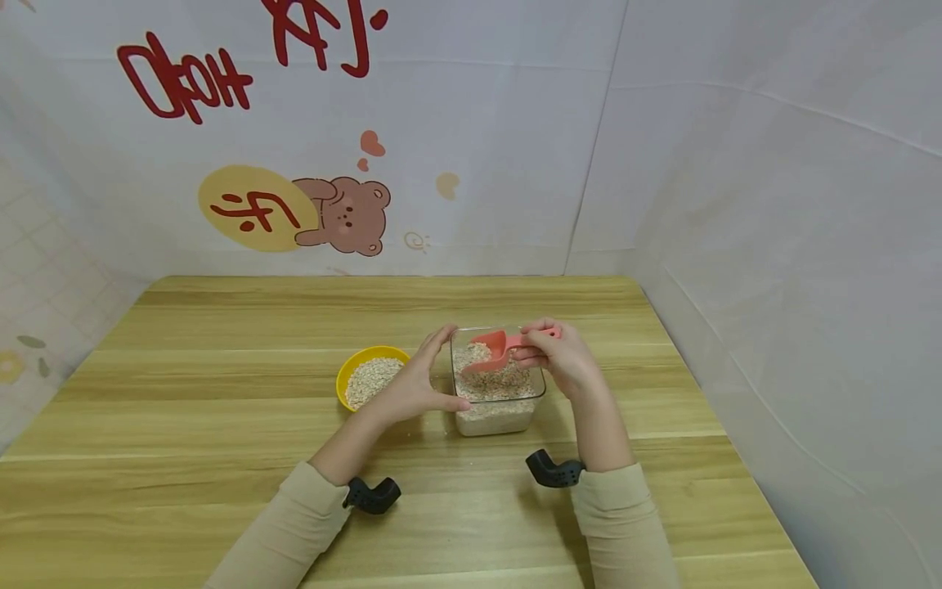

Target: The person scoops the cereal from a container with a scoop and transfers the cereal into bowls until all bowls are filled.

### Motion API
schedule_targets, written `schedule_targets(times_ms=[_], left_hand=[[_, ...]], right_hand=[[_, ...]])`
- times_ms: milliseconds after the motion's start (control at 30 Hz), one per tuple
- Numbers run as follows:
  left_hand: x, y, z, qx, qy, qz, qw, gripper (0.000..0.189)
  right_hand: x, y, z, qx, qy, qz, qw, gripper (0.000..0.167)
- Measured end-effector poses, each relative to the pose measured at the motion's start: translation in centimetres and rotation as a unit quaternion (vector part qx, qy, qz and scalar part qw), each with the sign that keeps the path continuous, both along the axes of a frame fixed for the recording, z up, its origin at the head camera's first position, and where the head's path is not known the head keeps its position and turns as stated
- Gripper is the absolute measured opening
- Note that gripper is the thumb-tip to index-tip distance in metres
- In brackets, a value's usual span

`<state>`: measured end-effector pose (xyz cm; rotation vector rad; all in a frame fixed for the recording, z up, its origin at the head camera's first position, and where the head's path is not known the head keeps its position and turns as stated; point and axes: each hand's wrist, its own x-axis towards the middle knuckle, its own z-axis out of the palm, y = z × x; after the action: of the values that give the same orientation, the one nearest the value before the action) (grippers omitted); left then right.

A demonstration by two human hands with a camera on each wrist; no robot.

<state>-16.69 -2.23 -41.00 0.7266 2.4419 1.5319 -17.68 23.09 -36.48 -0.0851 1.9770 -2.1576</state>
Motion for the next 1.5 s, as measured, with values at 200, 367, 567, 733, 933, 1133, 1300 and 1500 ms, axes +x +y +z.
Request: schedule_targets(times_ms=[200, 367, 567, 733, 933, 1133, 1300, 1500], left_hand=[[0.0, -0.4, 0.2, 0.005, 0.007, -0.001, 1.0000, 0.120], [0.1, -0.6, 0.4, 0.000, 0.014, 0.006, 0.9999, 0.120], [0.4, -1.0, 0.8, -0.004, 0.015, 0.012, 0.9998, 0.121], [0.6, -1.3, 1.1, -0.006, 0.023, 0.023, 0.9994, 0.120], [0.9, -1.8, 1.5, -0.006, 0.031, 0.029, 0.9991, 0.119], [1.2, -3.0, 1.9, -0.010, 0.029, 0.042, 0.9986, 0.116], [1.3, -4.3, 1.9, -0.026, 0.038, 0.049, 0.9977, 0.116], [1.3, -5.9, 1.8, -0.014, 0.021, 0.059, 0.9980, 0.117]], right_hand=[[0.0, 0.3, 0.1, -0.028, -0.002, 0.001, 0.9996, 0.012], [0.1, 0.5, 0.2, -0.059, 0.004, 0.006, 0.9983, 0.016], [0.1, 0.7, 0.4, -0.100, 0.016, 0.010, 0.9949, 0.018], [0.1, 0.7, 0.6, -0.119, 0.027, 0.008, 0.9925, 0.019], [0.4, 0.2, 0.9, -0.146, 0.033, 0.003, 0.9887, 0.028], [0.7, -0.6, 1.1, -0.159, 0.046, -0.004, 0.9862, 0.030], [1.0, -1.3, 1.2, -0.156, 0.052, -0.010, 0.9864, 0.025], [1.2, -2.3, 1.1, -0.151, 0.044, -0.014, 0.9874, 0.023]])
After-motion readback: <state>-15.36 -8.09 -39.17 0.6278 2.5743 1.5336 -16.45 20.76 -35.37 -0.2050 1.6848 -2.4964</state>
